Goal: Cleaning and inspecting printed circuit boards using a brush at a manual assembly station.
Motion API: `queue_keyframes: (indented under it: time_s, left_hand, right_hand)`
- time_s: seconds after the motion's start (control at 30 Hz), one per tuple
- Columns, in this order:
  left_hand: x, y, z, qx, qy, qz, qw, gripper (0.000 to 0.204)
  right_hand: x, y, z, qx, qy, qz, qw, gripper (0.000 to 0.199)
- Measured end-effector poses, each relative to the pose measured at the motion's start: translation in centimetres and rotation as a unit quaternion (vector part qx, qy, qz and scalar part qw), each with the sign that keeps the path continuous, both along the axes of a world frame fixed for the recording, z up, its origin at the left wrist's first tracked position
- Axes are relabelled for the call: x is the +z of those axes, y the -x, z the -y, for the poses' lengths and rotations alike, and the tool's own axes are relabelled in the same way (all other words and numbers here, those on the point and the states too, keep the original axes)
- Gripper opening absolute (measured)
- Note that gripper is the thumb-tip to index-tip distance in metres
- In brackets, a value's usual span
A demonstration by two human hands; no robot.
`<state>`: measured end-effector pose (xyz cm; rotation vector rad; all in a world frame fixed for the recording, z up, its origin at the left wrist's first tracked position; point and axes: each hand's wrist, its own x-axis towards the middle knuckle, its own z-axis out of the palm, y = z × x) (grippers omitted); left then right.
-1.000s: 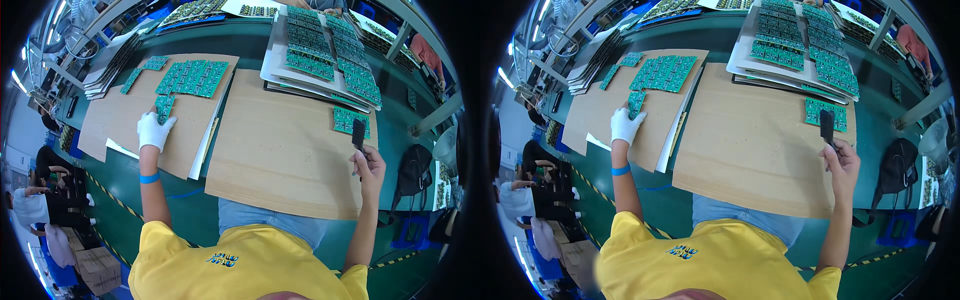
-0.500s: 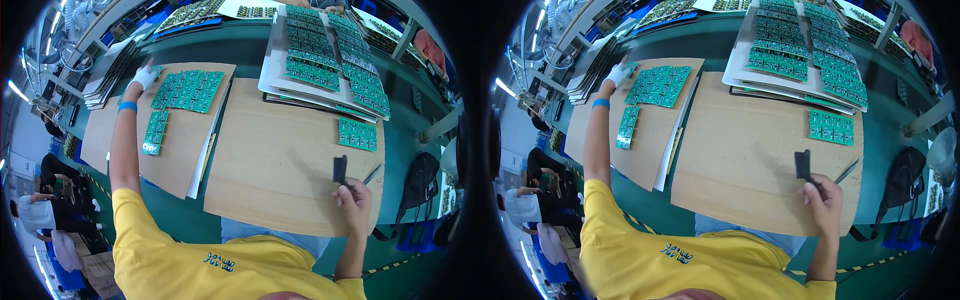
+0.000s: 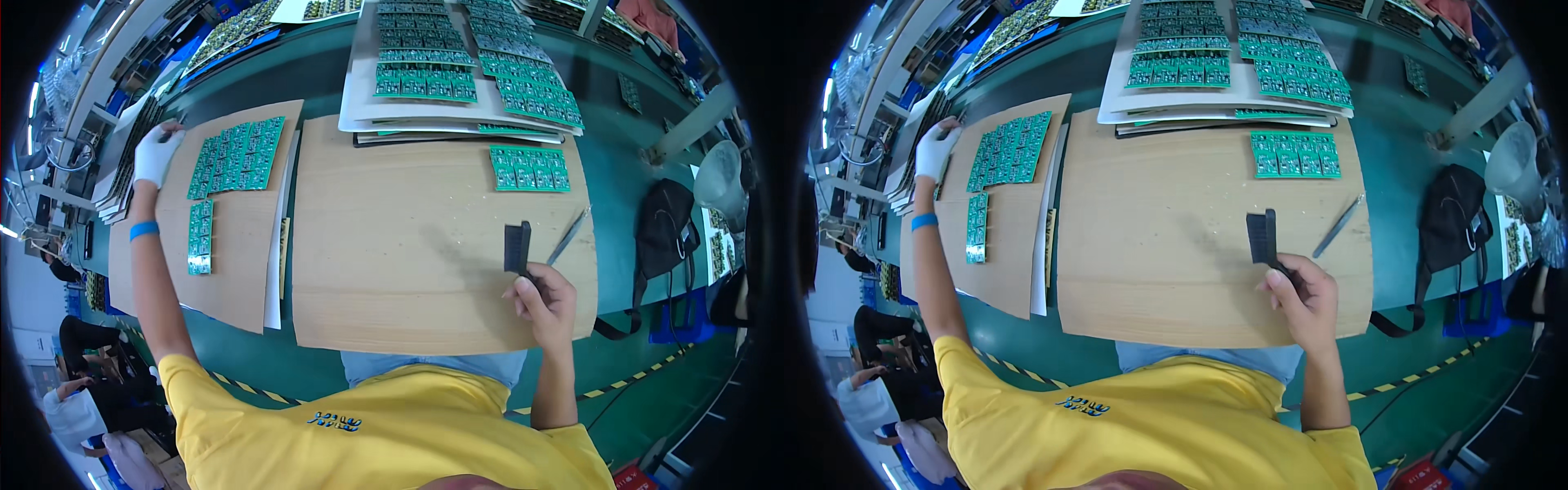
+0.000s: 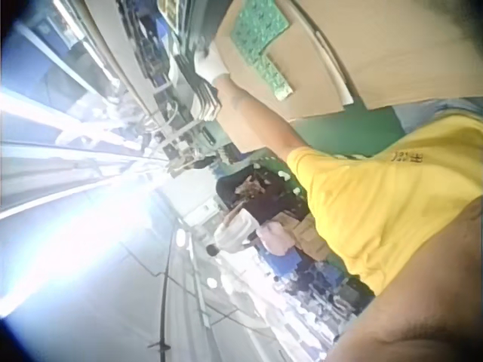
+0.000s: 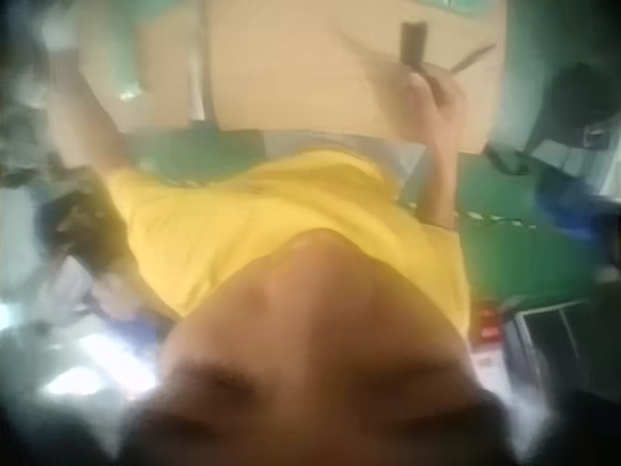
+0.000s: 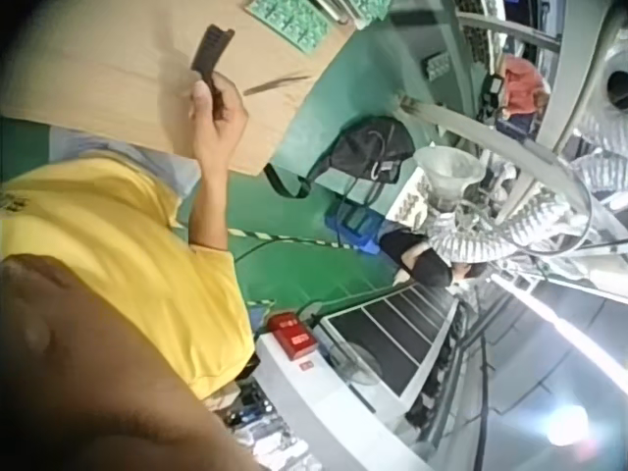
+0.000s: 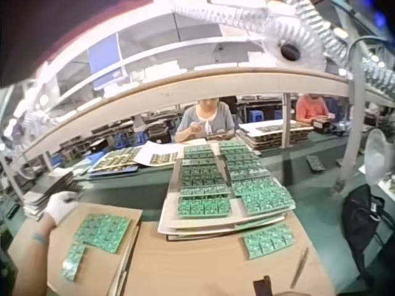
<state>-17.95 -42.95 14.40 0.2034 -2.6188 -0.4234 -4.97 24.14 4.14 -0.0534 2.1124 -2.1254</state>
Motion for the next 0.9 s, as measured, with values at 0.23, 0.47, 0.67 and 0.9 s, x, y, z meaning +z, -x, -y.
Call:
queue_keyframes:
  time_s: [0.23,0.47,0.67,0.9]
  left_hand:
    - [1.9,-14.8,-27.1,-0.244,0.009,0.008,0.970,0.038]
    - [-9.9,-17.2,-37.8,-0.471,-0.040,0.039,0.880,0.051]
    - [-10.8,-19.7,-40.3,-0.143,-0.113,0.033,0.983,0.078]
    - [-13.9,-18.9,-42.1,-0.243,-0.593,-0.061,0.765,0.104]
  right_hand:
    - [-1.0,-1.0,2.8,0.008,-0.118,-0.141,0.983,0.022]
    - [-1.3,0.4,5.4,-0.009,-0.188,-0.265,0.946,0.022]
    - [-1.7,0.1,5.8,-0.005,-0.218,-0.240,0.946,0.020]
    - [-1.2,0.1,6.3,-0.003,-0.259,-0.207,0.944,0.022]
